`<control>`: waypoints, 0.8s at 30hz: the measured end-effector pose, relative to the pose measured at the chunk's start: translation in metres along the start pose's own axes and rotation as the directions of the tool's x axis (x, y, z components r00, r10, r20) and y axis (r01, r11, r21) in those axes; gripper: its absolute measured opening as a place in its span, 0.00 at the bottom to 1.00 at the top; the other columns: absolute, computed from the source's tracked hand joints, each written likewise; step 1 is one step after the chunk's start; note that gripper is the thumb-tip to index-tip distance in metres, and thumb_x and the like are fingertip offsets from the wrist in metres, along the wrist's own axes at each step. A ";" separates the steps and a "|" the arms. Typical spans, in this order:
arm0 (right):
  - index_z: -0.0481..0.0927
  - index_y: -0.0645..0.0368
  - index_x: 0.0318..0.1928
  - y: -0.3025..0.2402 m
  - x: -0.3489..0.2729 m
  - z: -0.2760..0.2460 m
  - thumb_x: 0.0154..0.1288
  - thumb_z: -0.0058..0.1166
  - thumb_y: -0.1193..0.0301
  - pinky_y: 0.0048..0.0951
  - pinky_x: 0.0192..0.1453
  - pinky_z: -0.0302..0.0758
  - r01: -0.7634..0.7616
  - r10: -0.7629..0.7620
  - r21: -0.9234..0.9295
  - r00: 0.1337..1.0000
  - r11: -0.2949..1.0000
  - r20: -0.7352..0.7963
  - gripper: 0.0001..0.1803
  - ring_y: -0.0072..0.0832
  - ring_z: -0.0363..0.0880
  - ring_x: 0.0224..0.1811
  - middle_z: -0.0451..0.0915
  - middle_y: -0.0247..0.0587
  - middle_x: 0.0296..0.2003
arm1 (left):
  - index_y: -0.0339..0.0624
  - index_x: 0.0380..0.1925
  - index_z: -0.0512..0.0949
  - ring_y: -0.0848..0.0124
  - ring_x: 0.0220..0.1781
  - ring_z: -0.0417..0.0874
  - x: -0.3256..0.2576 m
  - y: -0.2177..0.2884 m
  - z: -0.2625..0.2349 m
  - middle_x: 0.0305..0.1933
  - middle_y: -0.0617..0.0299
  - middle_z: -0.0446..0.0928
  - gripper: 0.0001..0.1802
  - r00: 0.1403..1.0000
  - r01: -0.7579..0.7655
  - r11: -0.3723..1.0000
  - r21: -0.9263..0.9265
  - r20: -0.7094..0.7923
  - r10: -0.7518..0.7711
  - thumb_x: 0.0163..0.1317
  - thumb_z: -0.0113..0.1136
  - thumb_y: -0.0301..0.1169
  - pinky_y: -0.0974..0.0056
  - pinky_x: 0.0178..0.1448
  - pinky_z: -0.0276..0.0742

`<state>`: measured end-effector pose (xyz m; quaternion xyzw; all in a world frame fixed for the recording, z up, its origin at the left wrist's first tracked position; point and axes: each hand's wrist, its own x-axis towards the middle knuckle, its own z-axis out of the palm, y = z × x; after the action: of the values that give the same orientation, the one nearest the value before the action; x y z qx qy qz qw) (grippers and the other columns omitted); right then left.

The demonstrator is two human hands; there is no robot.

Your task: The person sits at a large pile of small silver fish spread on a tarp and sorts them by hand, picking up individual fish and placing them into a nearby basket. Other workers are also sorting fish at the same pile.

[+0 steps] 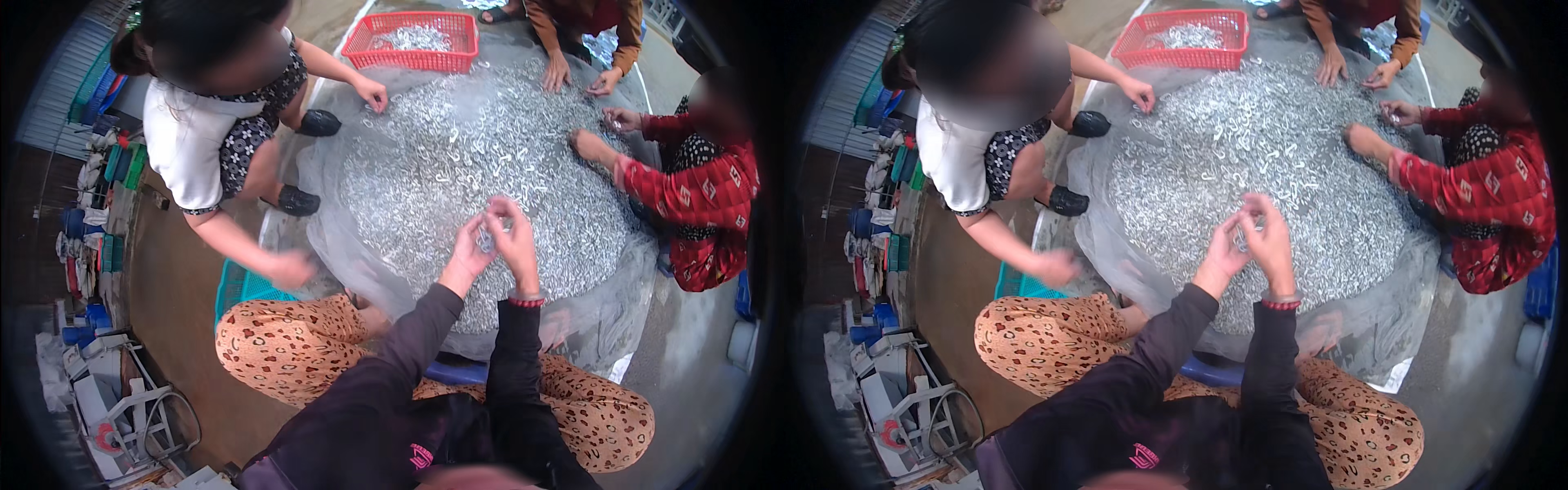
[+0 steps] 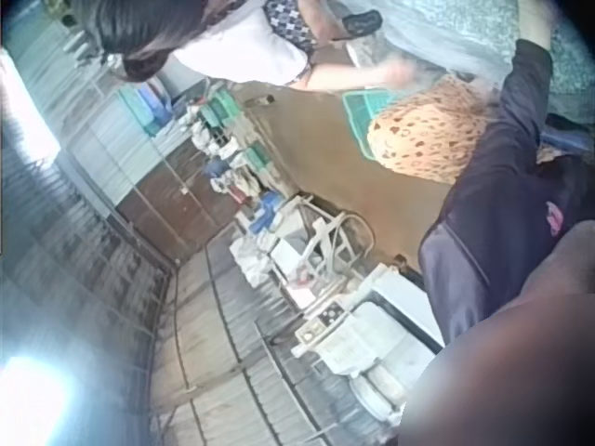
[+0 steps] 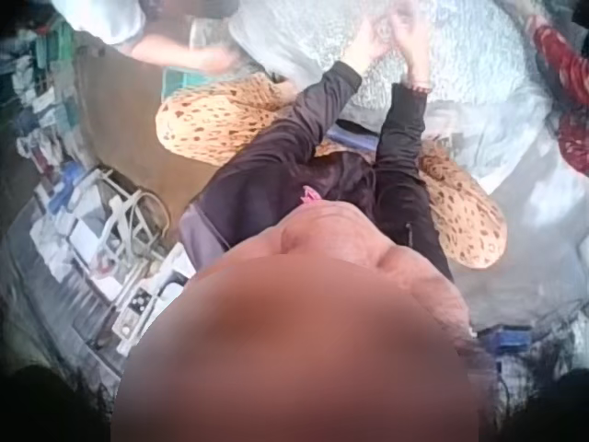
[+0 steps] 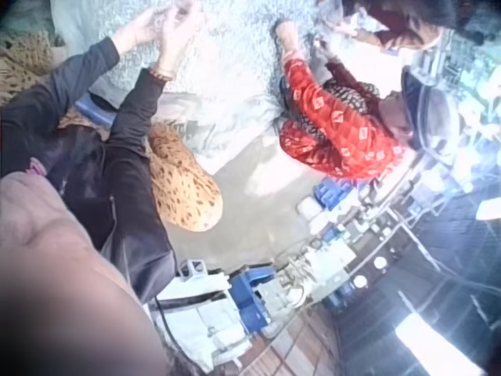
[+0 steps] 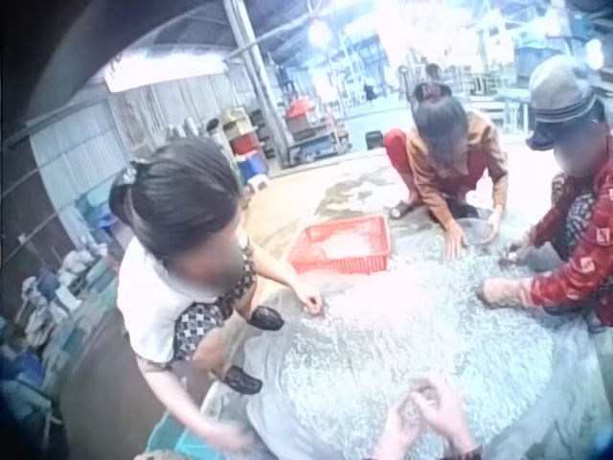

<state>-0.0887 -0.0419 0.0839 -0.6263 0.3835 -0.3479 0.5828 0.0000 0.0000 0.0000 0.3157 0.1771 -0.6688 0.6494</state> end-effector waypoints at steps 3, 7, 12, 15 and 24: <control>0.78 0.58 0.49 -0.014 -0.012 0.012 0.59 0.58 0.69 0.32 0.52 0.71 0.163 -0.170 -0.411 0.985 0.897 0.019 0.18 0.33 0.74 0.44 0.77 0.45 0.43 | 0.41 0.47 0.73 0.61 0.51 0.76 -0.006 -0.007 -0.011 0.48 0.54 0.75 0.20 0.995 0.069 0.988 -0.142 0.084 -0.057 0.66 0.44 0.44 0.51 0.56 0.73; 0.77 0.63 0.50 -0.015 -0.001 0.003 0.65 0.51 0.69 0.30 0.53 0.71 0.133 -0.160 -0.119 0.954 0.984 -0.255 0.15 0.33 0.76 0.48 0.78 0.44 0.43 | 0.39 0.45 0.74 0.58 0.48 0.77 0.006 0.003 -0.014 0.43 0.52 0.76 0.17 0.989 0.064 0.968 -0.243 0.142 -0.029 0.69 0.37 0.36 0.50 0.56 0.73; 0.76 0.68 0.49 0.012 -0.012 -0.034 0.71 0.43 0.68 0.29 0.53 0.73 0.014 0.239 0.420 0.806 0.907 -0.542 0.16 0.28 0.78 0.44 0.80 0.42 0.40 | 0.35 0.38 0.74 0.55 0.44 0.78 0.026 0.054 0.029 0.39 0.48 0.76 0.16 0.995 0.071 0.892 -0.447 0.099 -0.030 0.66 0.38 0.32 0.48 0.53 0.75; 0.77 0.67 0.48 0.038 -0.016 -0.058 0.72 0.42 0.66 0.28 0.51 0.74 -0.021 0.313 0.444 0.740 0.896 -0.596 0.17 0.27 0.78 0.44 0.79 0.42 0.40 | 0.34 0.35 0.74 0.53 0.41 0.77 0.067 0.152 0.136 0.36 0.49 0.76 0.15 0.967 0.056 0.889 -0.455 0.246 0.065 0.65 0.39 0.33 0.45 0.52 0.74; 0.72 0.61 0.56 0.065 -0.024 -0.075 0.72 0.42 0.63 0.25 0.43 0.74 -0.012 0.394 0.495 0.622 0.869 -0.677 0.19 0.23 0.77 0.38 0.78 0.38 0.40 | 0.41 0.54 0.66 0.49 0.67 0.61 0.043 0.263 0.297 0.68 0.45 0.56 0.23 0.764 -0.628 0.702 0.337 0.439 0.472 0.70 0.37 0.46 0.38 0.65 0.61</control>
<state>-0.1710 -0.0574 0.0256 -0.2226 0.5720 -0.5848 0.5304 0.2029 -0.2493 0.2362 0.3877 -0.2003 -0.5042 0.7453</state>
